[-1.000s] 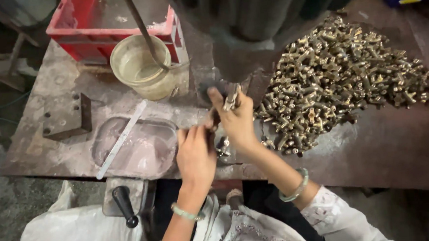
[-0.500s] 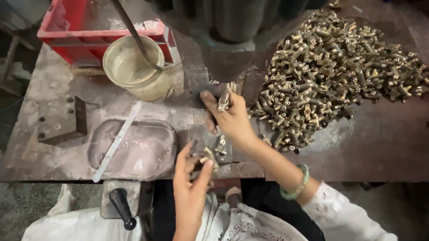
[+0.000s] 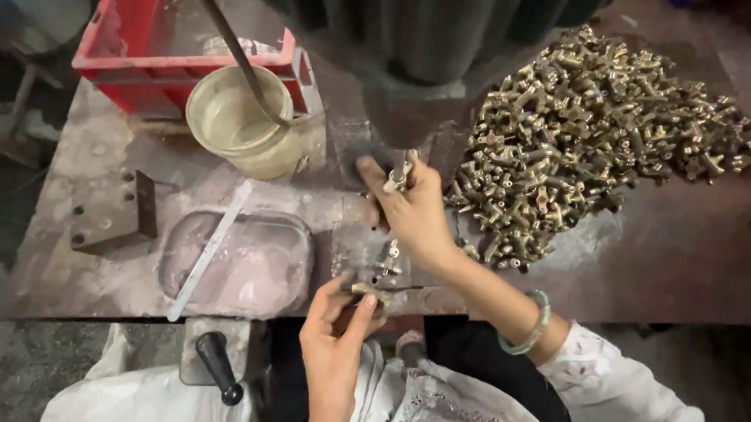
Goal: Use a machine to thread or process small brass fittings on a fabrication floor.
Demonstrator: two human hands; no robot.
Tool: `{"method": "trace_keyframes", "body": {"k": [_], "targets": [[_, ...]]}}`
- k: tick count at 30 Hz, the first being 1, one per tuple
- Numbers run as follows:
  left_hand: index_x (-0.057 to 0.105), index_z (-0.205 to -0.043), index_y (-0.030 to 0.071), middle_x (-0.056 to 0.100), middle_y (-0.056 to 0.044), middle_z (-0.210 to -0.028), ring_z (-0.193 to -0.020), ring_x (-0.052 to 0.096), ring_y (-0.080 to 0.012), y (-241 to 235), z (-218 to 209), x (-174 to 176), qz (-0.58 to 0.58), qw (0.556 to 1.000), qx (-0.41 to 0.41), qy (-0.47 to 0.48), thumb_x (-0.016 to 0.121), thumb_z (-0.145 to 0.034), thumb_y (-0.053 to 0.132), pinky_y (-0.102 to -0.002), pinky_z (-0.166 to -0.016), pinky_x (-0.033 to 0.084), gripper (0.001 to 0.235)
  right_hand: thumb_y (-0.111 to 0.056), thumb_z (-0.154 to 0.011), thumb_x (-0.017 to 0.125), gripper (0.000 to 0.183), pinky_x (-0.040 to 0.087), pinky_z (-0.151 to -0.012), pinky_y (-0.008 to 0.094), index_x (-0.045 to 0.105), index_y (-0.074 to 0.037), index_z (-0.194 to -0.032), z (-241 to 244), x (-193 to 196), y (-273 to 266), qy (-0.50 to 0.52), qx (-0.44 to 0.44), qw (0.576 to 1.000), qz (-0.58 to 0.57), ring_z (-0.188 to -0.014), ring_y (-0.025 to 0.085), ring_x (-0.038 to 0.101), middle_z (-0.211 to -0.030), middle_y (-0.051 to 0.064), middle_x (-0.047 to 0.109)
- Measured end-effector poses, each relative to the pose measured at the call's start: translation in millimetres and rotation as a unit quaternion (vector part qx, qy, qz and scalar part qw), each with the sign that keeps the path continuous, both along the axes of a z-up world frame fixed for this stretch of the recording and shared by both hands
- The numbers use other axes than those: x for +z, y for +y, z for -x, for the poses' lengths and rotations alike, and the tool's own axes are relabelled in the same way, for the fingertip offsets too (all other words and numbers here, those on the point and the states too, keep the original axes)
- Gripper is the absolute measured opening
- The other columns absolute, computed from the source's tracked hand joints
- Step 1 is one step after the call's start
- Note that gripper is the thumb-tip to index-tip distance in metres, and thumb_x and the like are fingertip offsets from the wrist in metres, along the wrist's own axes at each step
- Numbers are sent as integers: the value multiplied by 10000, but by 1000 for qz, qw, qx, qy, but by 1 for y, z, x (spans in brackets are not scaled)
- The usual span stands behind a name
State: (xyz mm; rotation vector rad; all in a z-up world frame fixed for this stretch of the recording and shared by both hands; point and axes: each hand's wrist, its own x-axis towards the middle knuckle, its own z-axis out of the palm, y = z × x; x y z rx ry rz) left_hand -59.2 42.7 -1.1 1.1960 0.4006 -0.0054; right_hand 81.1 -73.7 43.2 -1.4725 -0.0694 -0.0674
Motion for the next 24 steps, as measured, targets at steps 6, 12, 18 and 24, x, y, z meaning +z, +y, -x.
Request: {"method": "trace_keyframes", "body": {"k": [6,12,18,24], "targets": [[637,-1270,-26,751,-110,-1036,-915,735,-165,4,-22,22,-12,997,34,-66,710,-888,21,-344,-809,648,392,-241,-1006,697,271,326,-382,242,579,-79,-823,-8,-1,-8,-9,23,1000,-3,-420,63,493,-528,-20,546],[641,-1246,33,726,-90,-1191,-1062,775,-191,-5,-24,163,-293,853,153,-404,764,-1005,37,-269,-944,669,271,-179,-986,677,130,512,-529,255,680,-50,-998,-17,-34,-29,-41,102,994,5,-645,43,621,-772,-28,680],[705,-1270,45,731,-131,-1122,-1016,724,-263,7,-59,65,-511,755,4,-411,718,-881,-31,-348,-882,586,397,-160,-1052,675,234,453,-464,285,612,27,-927,-16,-66,-48,31,137,984,106,-547,94,565,-685,27,619],[727,-1143,-6,686,-198,-1015,-877,681,-382,13,-58,56,-532,808,-60,-244,759,-862,89,-428,-728,539,298,-113,-934,705,218,543,-529,338,623,-7,-1106,19,-19,-47,1,59,974,220,-591,153,683,-773,76,720]]}}
